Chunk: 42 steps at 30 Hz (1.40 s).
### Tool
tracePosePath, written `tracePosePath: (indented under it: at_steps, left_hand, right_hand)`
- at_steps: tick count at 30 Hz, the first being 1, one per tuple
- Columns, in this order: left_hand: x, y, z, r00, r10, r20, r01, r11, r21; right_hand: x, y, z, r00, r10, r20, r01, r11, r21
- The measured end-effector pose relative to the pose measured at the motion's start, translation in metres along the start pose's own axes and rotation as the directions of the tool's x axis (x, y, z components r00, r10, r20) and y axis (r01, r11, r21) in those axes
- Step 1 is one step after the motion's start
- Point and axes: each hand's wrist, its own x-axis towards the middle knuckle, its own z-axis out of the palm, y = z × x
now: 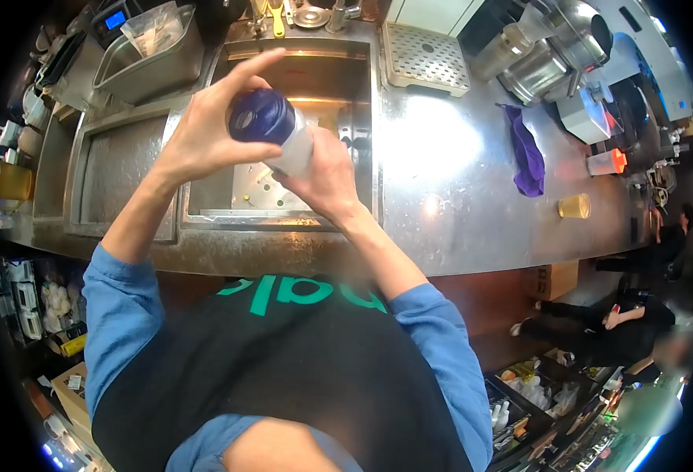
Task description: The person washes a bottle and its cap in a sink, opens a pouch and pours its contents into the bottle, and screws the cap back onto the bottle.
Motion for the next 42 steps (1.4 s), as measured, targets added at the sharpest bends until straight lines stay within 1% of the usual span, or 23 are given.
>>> tracePosePath:
  at_steps: [3,6,9,10,11,13,15,16,17,19,22,26,29,31,34,35,36,37,38,39,40,41,42]
  left_hand:
    - [-0.003,-0.001,0.012,0.973,0.027,-0.231,0.005,0.991,0.134]
    - [-0.007,0.002,0.019,0.930,-0.171,-0.326,0.246,0.947,0.205]
    - [-0.010,-0.011,0.020,0.970,-0.074,-0.230,0.133,0.958,0.255]
    - [-0.011,-0.012,0.019,0.989,0.068,-0.133,-0.026,0.955,0.295]
    - [-0.012,-0.010,0.014,0.991,0.131,-0.022,-0.123,0.967,0.225]
    - [-0.010,-0.006,0.001,0.980,0.148,0.130,-0.156,0.986,0.055]
    - [-0.006,-0.010,-0.012,0.969,0.184,0.167,-0.185,0.983,-0.010]
    - [-0.005,-0.011,-0.015,0.974,0.074,0.215,-0.054,0.994,-0.099]
    - [-0.003,-0.012,-0.017,0.969,0.106,0.221,-0.111,0.994,0.012]
    - [-0.005,-0.012,-0.014,0.985,0.055,0.161,-0.057,0.998,0.007]
    - [-0.010,-0.013,-0.001,1.000,-0.016,-0.027,0.018,0.998,0.067]
    - [-0.017,-0.019,0.019,0.959,-0.099,-0.264,0.155,0.968,0.199]
    - [-0.014,-0.015,0.026,0.939,-0.117,-0.325,0.216,0.933,0.288]
    - [-0.009,-0.015,0.031,0.926,-0.049,-0.374,0.172,0.938,0.301]
    - [0.002,-0.004,0.034,0.905,0.025,-0.425,0.119,0.943,0.310]
    - [0.001,-0.003,0.035,0.905,0.063,-0.421,0.101,0.929,0.356]
    - [0.003,0.006,0.034,0.924,0.048,-0.378,0.104,0.923,0.371]
    - [0.002,0.001,0.033,0.931,0.084,-0.354,0.044,0.940,0.337]
    - [0.002,-0.003,0.031,0.961,-0.040,-0.275,0.086,0.984,0.158]
    - [-0.001,-0.019,0.027,0.978,-0.141,-0.153,0.130,0.988,-0.081]
    - [-0.001,-0.015,0.019,0.986,-0.166,0.020,0.165,0.947,-0.276]
    - [0.001,-0.013,0.011,0.989,-0.106,0.100,0.137,0.905,-0.402]
    - [0.004,-0.004,0.006,0.979,-0.112,0.172,0.179,0.878,-0.444]
  right_hand:
    - [0.003,0.002,0.004,0.996,-0.054,-0.068,0.047,0.994,-0.097]
    - [0.002,0.010,0.012,0.992,-0.072,-0.107,0.058,0.990,-0.128]
    - [0.001,0.010,0.014,0.989,-0.083,-0.126,0.070,0.992,-0.104]
    - [0.000,0.010,0.012,0.992,-0.064,-0.113,0.054,0.995,-0.083]
    - [0.001,0.010,0.010,0.994,-0.046,-0.099,0.040,0.997,-0.061]
    - [0.003,0.005,0.004,0.999,-0.013,-0.041,0.014,1.000,0.023]
    - [0.002,0.003,-0.001,1.000,-0.010,0.024,0.008,0.998,0.065]
    - [0.001,0.003,0.000,0.999,-0.022,0.050,0.019,0.997,0.072]
    - [0.000,0.005,0.002,0.999,-0.019,0.042,0.016,0.997,0.073]
    - [-0.002,0.009,0.008,1.000,-0.013,0.024,0.012,0.997,0.073]
    - [-0.004,0.008,0.015,0.999,-0.029,-0.029,0.030,0.999,0.021]
    - [-0.003,0.007,0.020,0.993,-0.048,-0.112,0.042,0.998,-0.055]
    - [-0.001,0.011,0.025,0.992,-0.012,-0.125,0.005,0.999,-0.051]
    - [0.000,0.013,0.028,0.993,0.049,-0.106,-0.049,0.999,-0.002]
    - [0.002,0.020,0.038,0.989,-0.030,-0.142,0.053,0.985,0.162]
    - [0.004,0.025,0.039,0.981,-0.062,-0.186,0.098,0.977,0.190]
    - [0.002,0.023,0.037,0.976,-0.069,-0.209,0.100,0.985,0.141]
    - [-0.002,0.019,0.040,0.965,-0.068,-0.252,0.090,0.993,0.076]
    - [-0.001,0.026,0.045,0.963,-0.104,-0.247,0.135,0.985,0.109]
    - [0.000,0.020,0.045,0.973,-0.010,-0.230,0.058,0.977,0.203]
    - [0.001,0.018,0.035,0.973,-0.069,-0.219,0.113,0.974,0.196]
    - [0.001,0.018,0.028,0.991,-0.056,-0.124,0.084,0.968,0.237]
    - [0.000,0.020,0.019,0.985,-0.116,-0.125,0.142,0.964,0.223]
